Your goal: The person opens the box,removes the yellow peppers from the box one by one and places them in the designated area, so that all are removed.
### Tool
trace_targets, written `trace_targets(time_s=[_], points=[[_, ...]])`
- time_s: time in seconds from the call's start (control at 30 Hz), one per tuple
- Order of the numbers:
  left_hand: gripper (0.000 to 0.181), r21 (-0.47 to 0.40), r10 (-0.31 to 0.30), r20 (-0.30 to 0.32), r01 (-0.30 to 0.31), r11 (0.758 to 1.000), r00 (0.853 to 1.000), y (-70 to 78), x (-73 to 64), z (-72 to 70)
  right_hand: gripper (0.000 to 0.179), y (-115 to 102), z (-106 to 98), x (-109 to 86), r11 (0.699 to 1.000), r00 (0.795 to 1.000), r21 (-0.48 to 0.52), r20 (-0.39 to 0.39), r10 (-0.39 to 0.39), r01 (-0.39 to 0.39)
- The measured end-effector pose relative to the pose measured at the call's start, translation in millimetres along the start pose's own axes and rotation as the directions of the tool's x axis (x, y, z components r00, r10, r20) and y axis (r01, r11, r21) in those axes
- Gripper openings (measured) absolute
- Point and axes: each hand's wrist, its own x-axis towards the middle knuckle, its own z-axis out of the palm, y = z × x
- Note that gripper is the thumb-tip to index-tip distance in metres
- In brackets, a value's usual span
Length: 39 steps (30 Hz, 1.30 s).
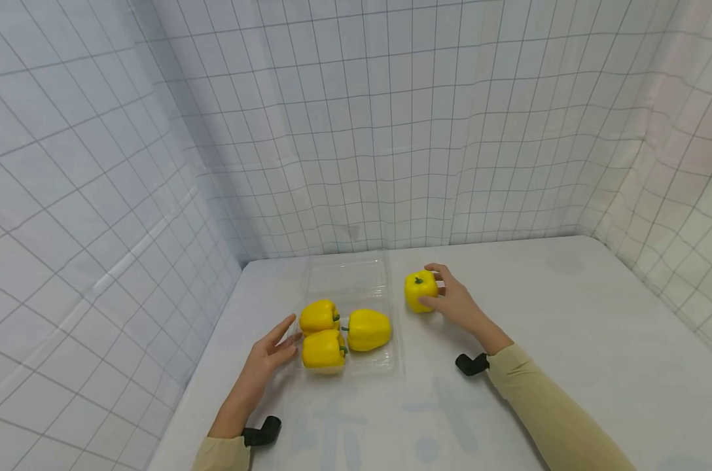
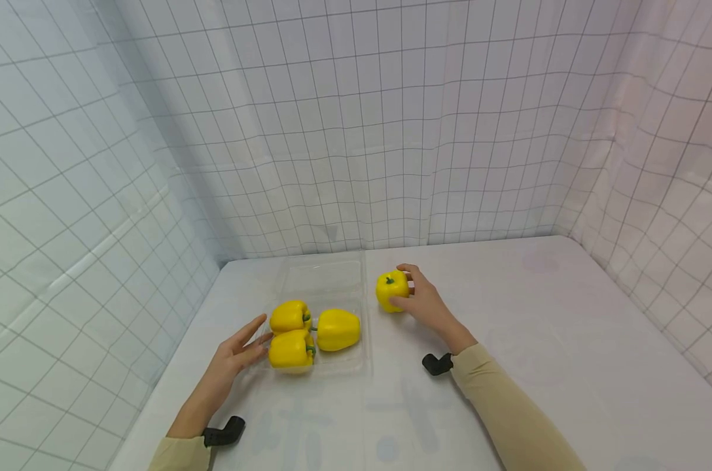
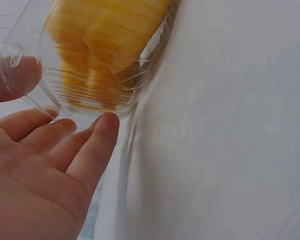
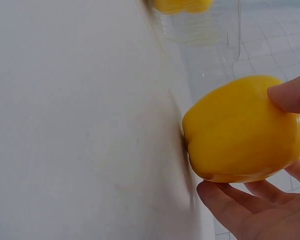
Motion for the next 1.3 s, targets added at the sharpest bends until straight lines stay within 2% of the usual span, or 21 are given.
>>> trace_targets(time_s=[0.43,0.73,0.97,1.3], points=[[0.065,0.007,-0.016,-0.015,0.016,1.0,1.0,-0.5,0.0,0.0,0.08,12.2,-8.0,2.9,0.999,0.998,0.028,0.052,-0.025,0.023],[0.064,-0.005,-0.019,-0.018,0.019,1.0,1.0,0.7,0.0,0.8,0.091,17.8,-8.9,6.1,1.0,0.998,0.004,0.065,-0.021,0.021],[0.064,-0.009,-0.031,-0.021,0.031,0.999,0.999,-0.4,0.5,1.1,0.093,16.4,-8.3,4.6,1.0,0.996,0.003,0.081,-0.023,0.022],[0.064,-0.005,-0.026,-0.011,0.026,1.0,1.0,0.6,-0.2,0.7,0.094,9.7,-11.5,1.8,0.998,0.992,-0.007,0.114,-0.063,0.065]])
